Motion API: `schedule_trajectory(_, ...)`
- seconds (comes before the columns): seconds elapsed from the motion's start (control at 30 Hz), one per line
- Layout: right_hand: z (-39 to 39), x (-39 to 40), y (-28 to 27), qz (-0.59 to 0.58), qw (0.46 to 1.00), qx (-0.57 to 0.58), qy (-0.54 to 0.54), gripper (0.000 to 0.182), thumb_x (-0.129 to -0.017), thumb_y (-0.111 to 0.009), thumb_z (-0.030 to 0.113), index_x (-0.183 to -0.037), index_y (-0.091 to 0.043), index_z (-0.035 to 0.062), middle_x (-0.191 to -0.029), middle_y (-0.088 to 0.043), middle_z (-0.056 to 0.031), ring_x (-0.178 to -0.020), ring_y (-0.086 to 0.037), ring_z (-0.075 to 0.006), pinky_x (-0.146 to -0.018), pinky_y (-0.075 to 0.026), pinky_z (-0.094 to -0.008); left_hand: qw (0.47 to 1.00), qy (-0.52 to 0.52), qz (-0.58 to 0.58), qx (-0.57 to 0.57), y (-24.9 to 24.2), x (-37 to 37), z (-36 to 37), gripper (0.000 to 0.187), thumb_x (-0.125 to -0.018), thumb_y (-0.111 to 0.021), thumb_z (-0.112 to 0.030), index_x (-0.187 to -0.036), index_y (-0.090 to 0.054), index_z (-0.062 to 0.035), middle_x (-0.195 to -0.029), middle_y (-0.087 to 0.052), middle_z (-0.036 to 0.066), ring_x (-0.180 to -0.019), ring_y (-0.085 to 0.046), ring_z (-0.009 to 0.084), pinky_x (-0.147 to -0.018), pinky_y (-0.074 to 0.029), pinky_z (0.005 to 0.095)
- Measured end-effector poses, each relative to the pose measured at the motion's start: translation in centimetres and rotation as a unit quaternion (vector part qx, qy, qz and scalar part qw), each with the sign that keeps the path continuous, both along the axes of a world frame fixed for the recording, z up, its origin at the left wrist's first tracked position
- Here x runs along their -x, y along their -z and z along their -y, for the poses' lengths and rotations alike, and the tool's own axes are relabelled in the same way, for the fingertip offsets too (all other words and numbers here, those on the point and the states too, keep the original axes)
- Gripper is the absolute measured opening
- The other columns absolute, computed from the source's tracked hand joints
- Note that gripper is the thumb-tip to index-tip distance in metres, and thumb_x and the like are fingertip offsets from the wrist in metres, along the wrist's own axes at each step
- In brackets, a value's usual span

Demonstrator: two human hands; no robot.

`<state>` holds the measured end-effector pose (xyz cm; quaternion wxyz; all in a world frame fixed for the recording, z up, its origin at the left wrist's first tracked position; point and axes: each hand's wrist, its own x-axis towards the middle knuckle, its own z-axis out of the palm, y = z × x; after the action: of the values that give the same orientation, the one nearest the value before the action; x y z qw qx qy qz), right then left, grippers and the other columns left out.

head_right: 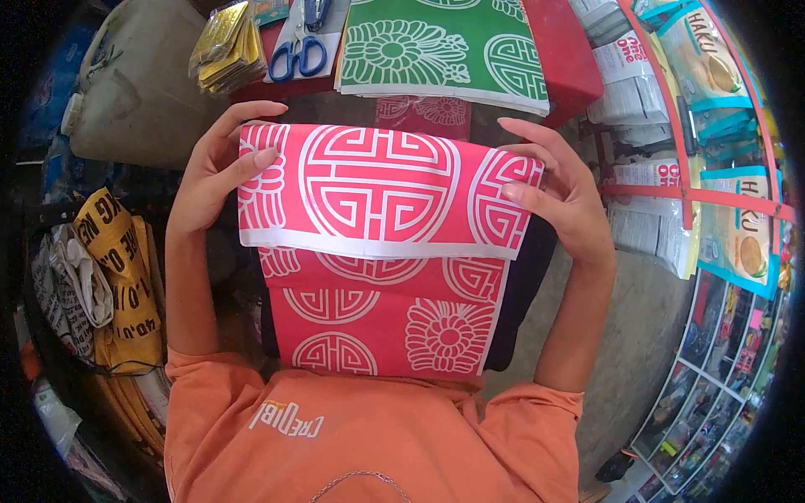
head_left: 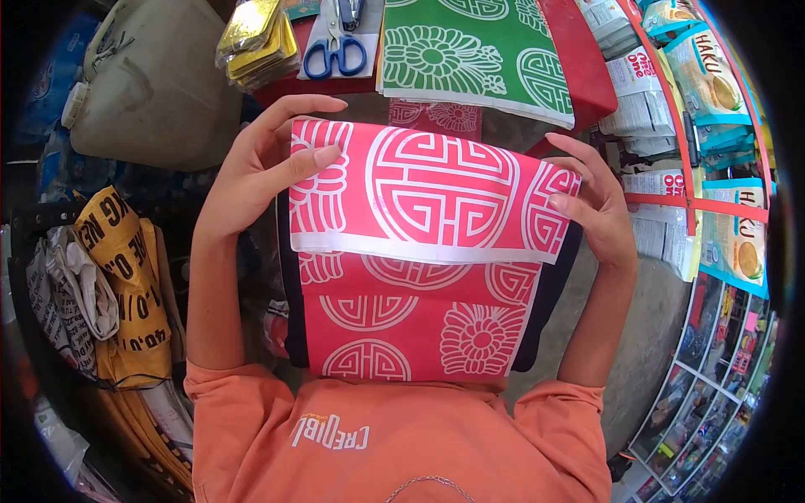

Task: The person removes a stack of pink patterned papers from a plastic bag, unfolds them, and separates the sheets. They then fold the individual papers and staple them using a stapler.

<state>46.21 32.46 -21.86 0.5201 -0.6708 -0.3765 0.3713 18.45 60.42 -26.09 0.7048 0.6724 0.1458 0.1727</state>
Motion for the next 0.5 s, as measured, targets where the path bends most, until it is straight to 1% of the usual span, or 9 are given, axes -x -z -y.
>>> schedule_trajectory(0.1, -0.2, 0.0, 0.0, 0.005, 1.0, 0.013, -0.002, 0.06, -0.084, -0.075, 0.007, -0.14, -0.054, 0.0046, -0.118, -0.065, -0.0101, -0.104, -0.066, -0.014, -0.093, -0.053, -0.0291, 1.0, -0.013, -0.021, 0.013, -0.7, -0.3, 0.4, 0.047, -0.089, -0.075, -0.013, -0.132, -0.057, -0.0038, -0.105, -0.069, 0.004, -0.096, -0.066, 0.0077, -0.086, -0.052, 0.0237)
schedule_trajectory(0.2, -0.3, -0.1, 0.3, 0.022, 1.0, 0.011, -0.012, 0.054, -0.084, -0.075, 0.007, -0.135, -0.059, 0.0038, -0.117, -0.066, -0.0095, -0.103, -0.066, -0.0132, -0.09, -0.055, -0.0287, 0.999, 0.002, -0.037, -0.004, -0.7, -0.4, 0.0, 0.042, -0.088, -0.077, -0.015, -0.126, -0.062, -0.0034, -0.102, -0.071, 0.003, -0.092, -0.068, 0.008, -0.083, -0.053, 0.0237)
schedule_trajectory(0.3, -0.1, -0.5, 0.5, 0.031, 0.999, 0.016, -0.023, 0.045, -0.085, -0.076, 0.006, -0.128, -0.063, 0.0026, -0.113, -0.069, -0.0082, -0.1, -0.068, -0.0126, -0.088, -0.056, -0.0284, 0.999, -0.003, -0.045, -0.017, -0.7, -0.5, -0.2, 0.034, -0.088, -0.078, -0.016, -0.118, -0.067, -0.0026, -0.098, -0.073, 0.003, -0.086, -0.069, 0.0082, -0.079, -0.055, 0.024)
schedule_trajectory(0.4, 0.2, -0.7, 0.3, -0.005, 0.999, 0.039, -0.029, 0.04, -0.085, -0.076, 0.005, -0.123, -0.065, 0.0011, -0.11, -0.071, -0.0077, -0.096, -0.069, -0.0122, -0.088, -0.056, -0.0281, 0.999, 0.003, -0.047, -0.017, -0.7, -0.4, -0.3, 0.029, -0.088, -0.078, -0.016, -0.113, -0.07, -0.0016, -0.095, -0.074, 0.004, -0.084, -0.07, 0.0087, -0.077, -0.056, 0.0248)
schedule_trajectory(0.5, 0.3, -1.1, 0.4, -0.018, 0.999, 0.043, -0.028, 0.039, -0.085, -0.076, 0.005, -0.122, -0.065, 0.0, -0.106, -0.072, -0.0073, -0.093, -0.07, -0.0124, -0.086, -0.057, -0.0274, 0.998, 0.021, -0.059, -0.005, -1.0, -0.2, -0.6, 0.029, -0.088, -0.078, -0.016, -0.113, -0.071, -0.0007, -0.095, -0.075, 0.005, -0.084, -0.07, 0.0091, -0.077, -0.056, 0.0252)
